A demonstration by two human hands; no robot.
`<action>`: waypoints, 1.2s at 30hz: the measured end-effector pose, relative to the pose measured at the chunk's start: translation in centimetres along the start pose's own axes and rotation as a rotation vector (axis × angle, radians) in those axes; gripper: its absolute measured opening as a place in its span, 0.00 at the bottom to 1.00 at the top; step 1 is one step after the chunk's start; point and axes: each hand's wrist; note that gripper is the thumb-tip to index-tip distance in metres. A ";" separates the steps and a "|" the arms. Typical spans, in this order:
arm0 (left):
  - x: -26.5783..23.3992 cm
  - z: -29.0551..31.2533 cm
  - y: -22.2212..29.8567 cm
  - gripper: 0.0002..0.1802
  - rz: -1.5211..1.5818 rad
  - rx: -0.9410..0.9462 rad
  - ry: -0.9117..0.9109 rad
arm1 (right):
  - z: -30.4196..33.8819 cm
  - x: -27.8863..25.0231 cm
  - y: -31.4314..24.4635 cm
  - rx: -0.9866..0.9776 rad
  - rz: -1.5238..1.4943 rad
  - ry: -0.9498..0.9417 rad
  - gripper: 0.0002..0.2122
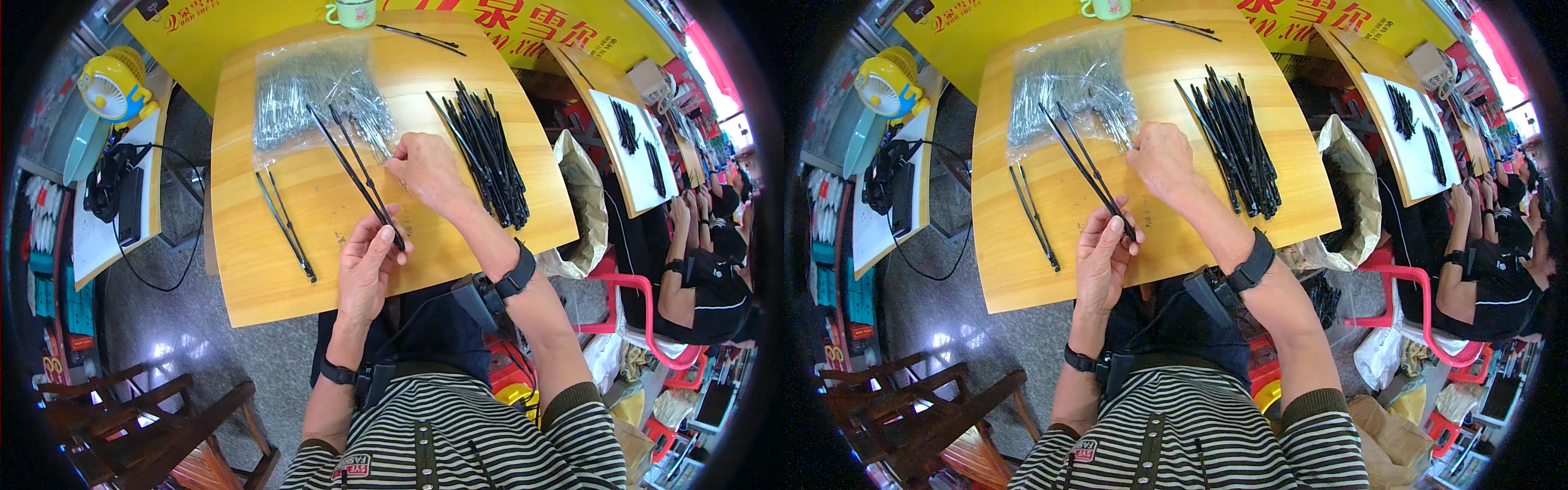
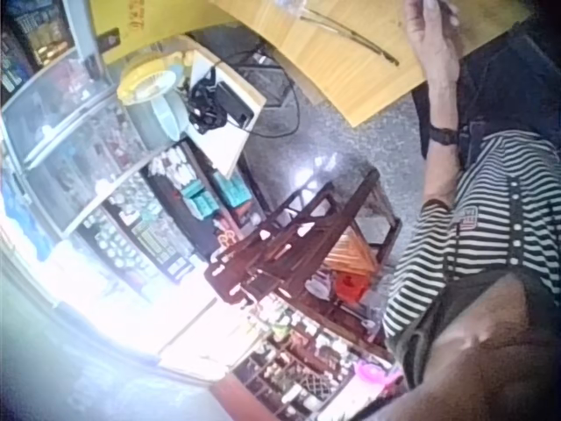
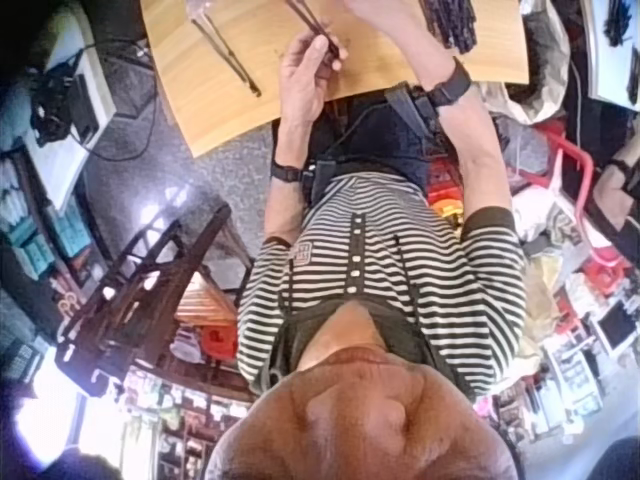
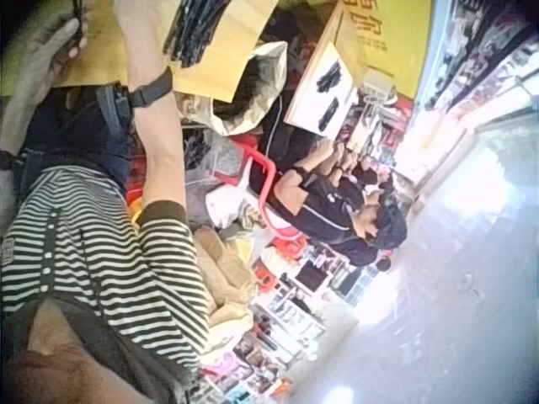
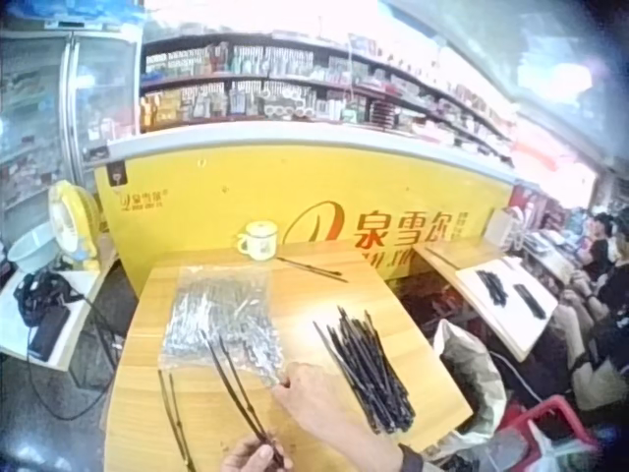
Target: Assembling small components onto long black cable ties or rods in a workshop.
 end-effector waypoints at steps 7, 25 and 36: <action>0.2 0.0 0.1 0.18 0.001 0.007 -0.001 | 0.0 -2.4 -0.7 0.306 -0.418 -0.099 0.07; 0.1 -0.1 0.1 0.18 -0.023 0.010 -0.024 | -1.3 -1.9 -0.2 0.270 -0.495 -0.037 0.11; 0.1 0.0 0.1 0.19 -0.052 0.021 -0.026 | 0.8 -3.8 -1.5 0.210 -0.472 -0.089 0.12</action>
Point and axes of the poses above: each hand's wrist, its own z-axis away from the middle knuckle, its own x-axis out of the palm, y = z × x, and after that the axes turned 11 degrees about -x, right-handed
